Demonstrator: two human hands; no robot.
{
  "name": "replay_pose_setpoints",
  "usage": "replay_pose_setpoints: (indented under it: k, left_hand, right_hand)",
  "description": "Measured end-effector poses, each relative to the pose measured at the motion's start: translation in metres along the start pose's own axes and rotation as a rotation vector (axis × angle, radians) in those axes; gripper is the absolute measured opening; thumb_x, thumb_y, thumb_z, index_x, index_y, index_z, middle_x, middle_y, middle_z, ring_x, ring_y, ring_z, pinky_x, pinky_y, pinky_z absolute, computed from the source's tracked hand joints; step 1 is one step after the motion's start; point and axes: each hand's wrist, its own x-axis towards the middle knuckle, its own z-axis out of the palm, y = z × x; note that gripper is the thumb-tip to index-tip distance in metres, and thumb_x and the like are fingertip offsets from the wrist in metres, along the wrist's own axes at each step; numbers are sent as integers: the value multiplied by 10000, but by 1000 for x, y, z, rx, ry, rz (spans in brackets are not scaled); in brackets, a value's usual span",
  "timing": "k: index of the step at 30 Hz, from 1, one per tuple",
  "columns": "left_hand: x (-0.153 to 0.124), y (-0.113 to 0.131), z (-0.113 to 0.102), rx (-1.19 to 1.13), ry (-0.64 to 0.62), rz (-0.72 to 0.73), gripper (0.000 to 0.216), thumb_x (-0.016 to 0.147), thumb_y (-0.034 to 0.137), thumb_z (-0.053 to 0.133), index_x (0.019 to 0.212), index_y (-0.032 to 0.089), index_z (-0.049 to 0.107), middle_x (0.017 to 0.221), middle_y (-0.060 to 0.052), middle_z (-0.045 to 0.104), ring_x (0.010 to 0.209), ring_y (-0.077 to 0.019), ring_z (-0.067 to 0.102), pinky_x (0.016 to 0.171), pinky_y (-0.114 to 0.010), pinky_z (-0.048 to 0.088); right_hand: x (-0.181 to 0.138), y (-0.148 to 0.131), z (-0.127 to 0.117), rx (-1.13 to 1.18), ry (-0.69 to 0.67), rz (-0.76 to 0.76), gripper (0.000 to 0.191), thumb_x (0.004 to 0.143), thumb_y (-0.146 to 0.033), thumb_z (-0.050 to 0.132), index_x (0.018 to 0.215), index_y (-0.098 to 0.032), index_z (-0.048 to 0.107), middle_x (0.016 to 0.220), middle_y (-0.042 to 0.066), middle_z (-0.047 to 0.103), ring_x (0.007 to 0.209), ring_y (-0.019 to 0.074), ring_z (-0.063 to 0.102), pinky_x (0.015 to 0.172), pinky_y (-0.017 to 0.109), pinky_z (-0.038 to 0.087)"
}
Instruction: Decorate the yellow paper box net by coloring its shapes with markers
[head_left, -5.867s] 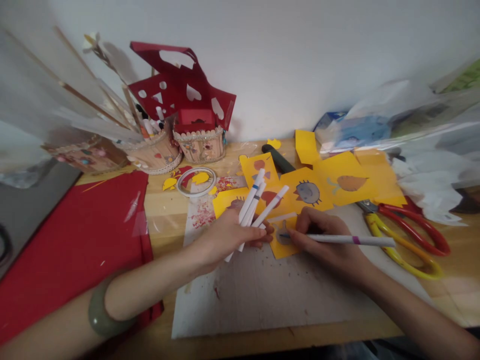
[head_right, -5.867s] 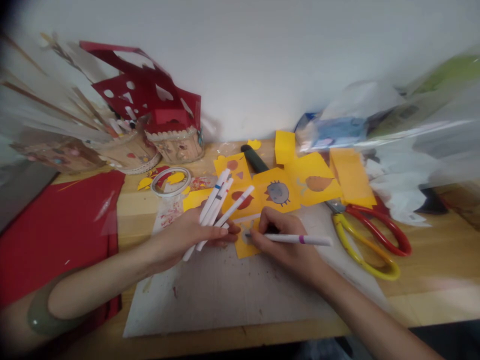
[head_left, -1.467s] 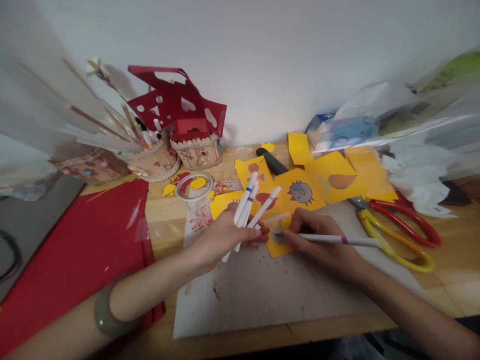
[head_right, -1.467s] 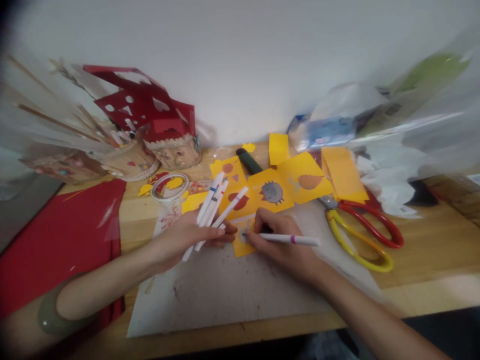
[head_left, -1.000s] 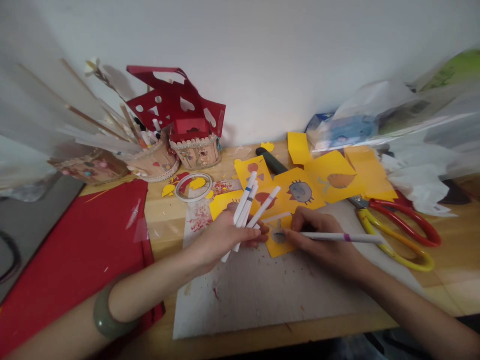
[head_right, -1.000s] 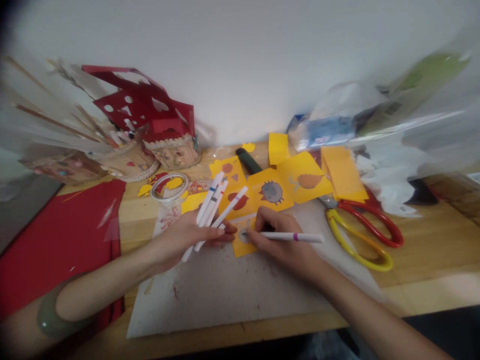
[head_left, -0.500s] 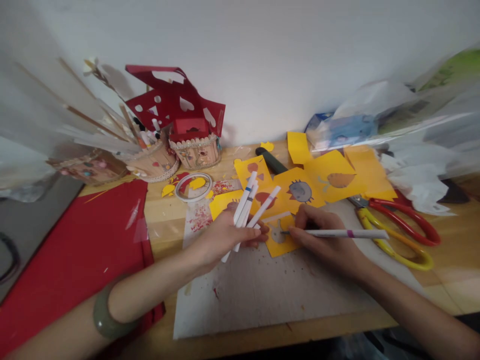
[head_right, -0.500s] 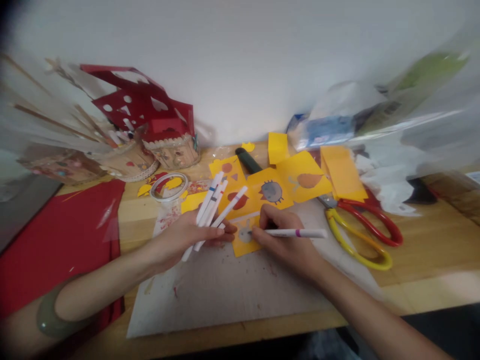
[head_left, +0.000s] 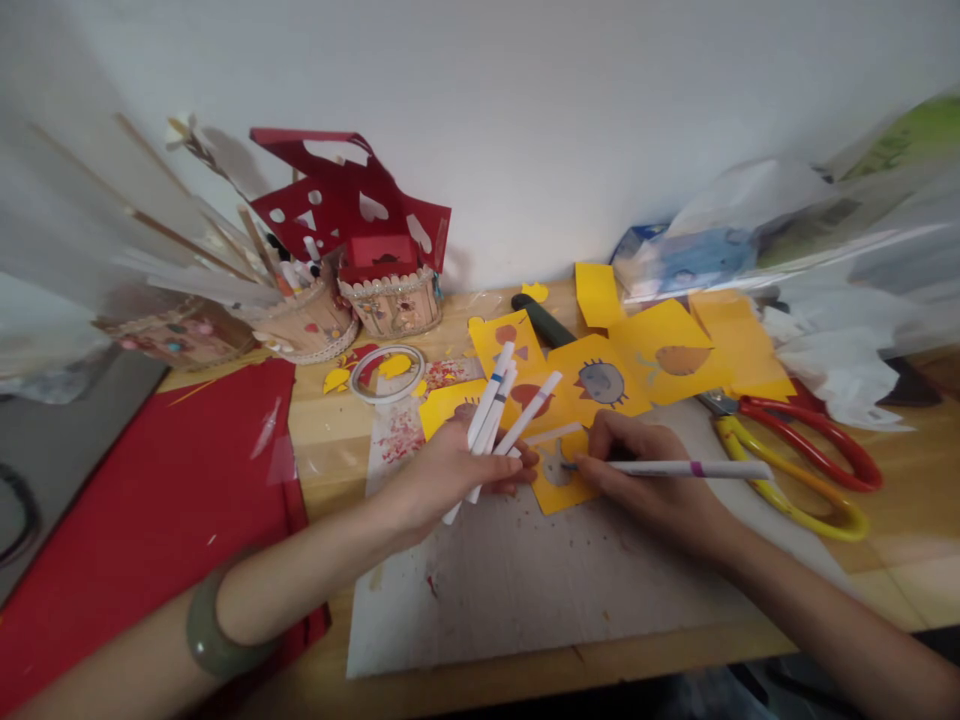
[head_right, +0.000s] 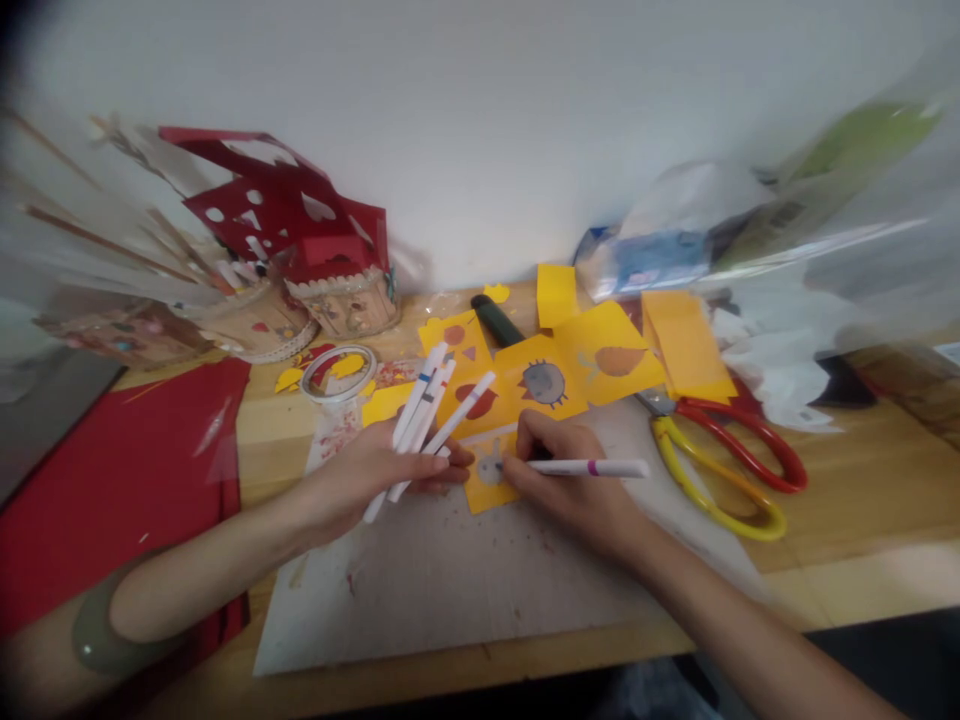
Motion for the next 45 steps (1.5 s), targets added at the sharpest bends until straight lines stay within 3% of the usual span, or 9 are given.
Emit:
replay_pose_setpoints:
  k: [22, 30, 37, 45]
  left_hand:
    - [3, -3, -3, -38, -36, 16, 302, 715, 107, 643, 1007, 131, 571, 888, -77, 679, 780, -163, 663, 696, -256, 493]
    - [2, -1, -1, -27, -3, 2, 250, 719, 92, 633, 960, 100, 569, 894, -95, 672, 776, -172, 662, 705, -271, 497]
    - [1, -1, -1, -33, 9, 8, 217, 719, 73, 617, 930, 109, 581, 882, -85, 677, 774, -167, 666, 689, -263, 500]
    - [2, -2, -1, -9, -9, 15, 158, 738, 71, 607, 895, 94, 605, 892, -88, 680, 764, -139, 663, 677, -219, 505]
  right_hand:
    - [0, 0, 1, 9, 6, -13, 235, 737, -192, 511, 558, -224, 361, 499, -58, 385, 457, 97, 344, 416, 233, 263]
    - [0, 2, -1, 248, 279, 24, 304, 765, -247, 587, 545, -224, 380, 483, -62, 387, 436, 89, 334, 390, 227, 244]
    - [3, 1, 5, 156, -42, 2, 225, 761, -237, 560, 595, -214, 409, 543, -47, 439, 481, 94, 381, 414, 221, 284]
    - [2, -2, 5, 96, -49, 8, 234, 751, -246, 531, 565, -214, 393, 525, -44, 434, 480, 100, 376, 424, 229, 283]
